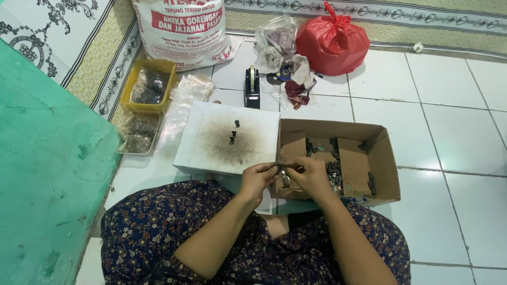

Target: The person sits on the floor and repeatedly picks small dark metal parts from a cardboard box, places them into clear plastic bags, and sets the filled bags into a yellow container. The person also places some loose parts onto a white board during the process.

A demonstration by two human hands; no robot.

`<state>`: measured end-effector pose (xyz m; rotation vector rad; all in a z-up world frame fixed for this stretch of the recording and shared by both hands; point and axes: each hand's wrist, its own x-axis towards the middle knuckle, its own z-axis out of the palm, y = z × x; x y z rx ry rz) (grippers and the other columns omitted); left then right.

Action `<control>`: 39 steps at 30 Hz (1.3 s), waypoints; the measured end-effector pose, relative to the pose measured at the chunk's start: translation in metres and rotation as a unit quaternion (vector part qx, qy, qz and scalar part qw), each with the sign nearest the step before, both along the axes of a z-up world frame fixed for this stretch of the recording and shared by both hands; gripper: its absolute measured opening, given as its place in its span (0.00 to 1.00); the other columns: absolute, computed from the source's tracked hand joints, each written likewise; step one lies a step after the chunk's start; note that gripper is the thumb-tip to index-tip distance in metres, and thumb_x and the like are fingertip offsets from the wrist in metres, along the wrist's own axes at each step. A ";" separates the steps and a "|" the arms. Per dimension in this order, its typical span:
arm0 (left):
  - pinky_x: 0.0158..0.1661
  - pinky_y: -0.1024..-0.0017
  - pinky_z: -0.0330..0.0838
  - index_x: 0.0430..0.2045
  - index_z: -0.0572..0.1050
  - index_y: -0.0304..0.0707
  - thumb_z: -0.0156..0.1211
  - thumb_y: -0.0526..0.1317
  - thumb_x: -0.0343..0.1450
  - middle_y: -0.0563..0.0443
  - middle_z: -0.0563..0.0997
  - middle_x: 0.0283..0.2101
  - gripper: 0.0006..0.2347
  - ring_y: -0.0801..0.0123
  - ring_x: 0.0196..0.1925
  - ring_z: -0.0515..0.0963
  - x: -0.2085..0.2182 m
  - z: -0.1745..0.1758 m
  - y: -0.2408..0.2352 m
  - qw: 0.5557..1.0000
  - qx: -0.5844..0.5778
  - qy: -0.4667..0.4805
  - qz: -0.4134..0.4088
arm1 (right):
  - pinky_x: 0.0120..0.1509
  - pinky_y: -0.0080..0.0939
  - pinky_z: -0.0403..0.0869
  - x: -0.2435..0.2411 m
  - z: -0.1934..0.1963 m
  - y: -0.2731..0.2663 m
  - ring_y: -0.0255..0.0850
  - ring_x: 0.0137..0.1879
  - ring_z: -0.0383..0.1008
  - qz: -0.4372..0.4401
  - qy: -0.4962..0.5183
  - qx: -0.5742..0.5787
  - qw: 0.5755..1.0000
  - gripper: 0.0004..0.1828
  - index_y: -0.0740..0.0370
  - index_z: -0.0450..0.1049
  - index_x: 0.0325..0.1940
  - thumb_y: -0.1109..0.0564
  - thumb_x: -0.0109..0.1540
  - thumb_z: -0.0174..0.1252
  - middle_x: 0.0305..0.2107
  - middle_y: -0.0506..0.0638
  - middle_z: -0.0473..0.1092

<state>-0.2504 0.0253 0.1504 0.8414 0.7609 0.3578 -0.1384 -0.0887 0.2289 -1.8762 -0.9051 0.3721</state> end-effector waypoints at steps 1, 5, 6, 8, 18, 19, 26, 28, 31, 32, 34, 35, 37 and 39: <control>0.51 0.66 0.82 0.48 0.78 0.21 0.69 0.33 0.70 0.35 0.81 0.46 0.15 0.58 0.50 0.82 -0.001 -0.004 0.000 1.000 -0.002 0.001 0.001 | 0.35 0.47 0.83 0.000 0.006 0.000 0.49 0.34 0.81 0.001 0.001 -0.002 1.000 0.06 0.63 0.85 0.36 0.66 0.55 0.71 0.25 0.59 0.80; 0.49 0.69 0.82 0.48 0.78 0.21 0.69 0.33 0.70 0.36 0.82 0.45 0.15 0.61 0.47 0.83 0.000 -0.017 -0.002 1.000 -0.018 0.007 -0.010 | 0.41 0.52 0.84 0.009 0.023 0.000 0.56 0.39 0.81 0.028 0.186 -0.083 0.979 0.11 0.72 0.83 0.43 0.72 0.56 0.65 0.33 0.69 0.80; 0.48 0.69 0.82 0.48 0.78 0.21 0.70 0.33 0.70 0.36 0.82 0.45 0.15 0.61 0.47 0.83 0.000 -0.020 -0.004 1.000 -0.025 0.008 -0.015 | 0.43 0.50 0.83 0.013 0.024 -0.001 0.53 0.38 0.81 0.030 0.252 -0.092 0.963 0.13 0.73 0.82 0.44 0.73 0.55 0.65 0.35 0.69 0.80; 0.49 0.68 0.82 0.48 0.78 0.20 0.70 0.33 0.69 0.35 0.82 0.45 0.16 0.60 0.48 0.83 0.000 -0.018 -0.008 0.999 -0.036 0.006 -0.016 | 0.43 0.52 0.83 0.024 0.010 -0.002 0.55 0.39 0.81 0.023 0.293 -0.089 0.952 0.14 0.76 0.81 0.45 0.74 0.55 0.65 0.36 0.71 0.79; 0.50 0.64 0.82 0.49 0.77 0.17 0.71 0.33 0.69 0.31 0.80 0.48 0.17 0.53 0.50 0.83 -0.001 -0.033 -0.017 0.999 -0.041 0.013 -0.011 | 0.39 0.52 0.84 0.030 -0.018 -0.001 0.55 0.38 0.80 0.015 0.353 -0.093 0.931 0.12 0.79 0.81 0.40 0.75 0.53 0.68 0.34 0.72 0.78; 0.50 0.64 0.82 0.49 0.77 0.17 0.71 0.33 0.69 0.31 0.80 0.48 0.17 0.53 0.50 0.83 -0.001 -0.030 -0.018 0.999 -0.041 0.012 -0.011 | 0.39 0.52 0.84 0.029 -0.020 -0.002 0.55 0.38 0.80 0.015 0.353 -0.092 0.931 0.12 0.79 0.81 0.40 0.75 0.53 0.68 0.34 0.72 0.78; 0.52 0.61 0.81 0.53 0.74 0.18 0.67 0.33 0.72 0.33 0.76 0.50 0.18 0.55 0.53 0.80 -0.002 0.024 -0.006 0.998 -0.066 -0.008 0.007 | 0.42 0.49 0.82 0.020 0.008 0.005 0.50 0.40 0.78 -0.015 0.359 -0.039 0.932 0.14 0.76 0.80 0.45 0.72 0.55 0.67 0.35 0.66 0.78; 0.51 0.62 0.81 0.53 0.75 0.20 0.67 0.34 0.72 0.37 0.76 0.48 0.17 0.58 0.52 0.80 -0.006 0.049 0.006 0.998 -0.063 -0.016 0.011 | 0.42 0.45 0.81 0.014 0.018 0.014 0.48 0.39 0.78 -0.019 0.350 -0.027 0.936 0.15 0.75 0.80 0.47 0.70 0.56 0.67 0.34 0.63 0.78; 0.48 0.64 0.84 0.52 0.76 0.23 0.67 0.34 0.71 0.41 0.77 0.44 0.16 0.60 0.48 0.81 -0.019 0.074 0.034 1.000 0.001 0.016 -0.016 | 0.44 0.49 0.82 0.005 0.019 0.036 0.48 0.40 0.78 0.005 0.305 -0.011 0.952 0.15 0.73 0.81 0.46 0.67 0.55 0.71 0.33 0.64 0.79; 0.46 0.63 0.84 0.53 0.76 0.26 0.69 0.38 0.70 0.40 0.79 0.44 0.18 0.61 0.46 0.82 -0.024 0.077 0.048 0.996 0.052 0.049 -0.054 | 0.43 0.46 0.82 0.002 0.016 0.045 0.47 0.39 0.78 0.011 0.293 -0.004 0.956 0.16 0.71 0.82 0.46 0.66 0.55 0.71 0.33 0.63 0.79; 0.45 0.62 0.84 0.54 0.77 0.29 0.71 0.41 0.69 0.39 0.81 0.44 0.21 0.61 0.44 0.82 -0.030 0.077 0.082 0.987 0.105 0.081 -0.089 | 0.41 0.44 0.82 -0.002 0.004 0.067 0.46 0.39 0.79 0.021 0.280 0.005 0.960 0.16 0.69 0.82 0.46 0.64 0.55 0.72 0.33 0.62 0.79; 0.41 0.64 0.84 0.52 0.79 0.35 0.72 0.43 0.67 0.40 0.83 0.43 0.19 0.62 0.38 0.84 -0.032 0.075 0.102 0.962 0.207 0.148 -0.099 | 0.41 0.44 0.83 -0.004 -0.006 0.080 0.45 0.40 0.80 0.019 0.238 0.000 0.971 0.15 0.67 0.83 0.45 0.64 0.55 0.73 0.32 0.60 0.79; 0.37 0.66 0.83 0.49 0.82 0.41 0.73 0.45 0.66 0.42 0.86 0.41 0.18 0.62 0.33 0.86 -0.041 0.066 0.136 0.922 0.305 0.216 -0.105 | 0.41 0.44 0.83 -0.010 -0.023 0.106 0.44 0.40 0.81 0.021 0.195 -0.005 0.980 0.14 0.65 0.84 0.45 0.63 0.55 0.73 0.32 0.59 0.79; 0.34 0.70 0.83 0.45 0.84 0.45 0.69 0.36 0.67 0.43 0.86 0.40 0.12 0.61 0.37 0.87 -0.054 0.052 0.164 0.897 0.371 0.241 0.003 | 0.47 0.38 0.80 -0.017 -0.039 0.132 0.43 0.48 0.76 0.006 -0.010 -0.071 0.997 0.10 0.51 0.85 0.40 0.53 0.55 0.73 0.36 0.49 0.76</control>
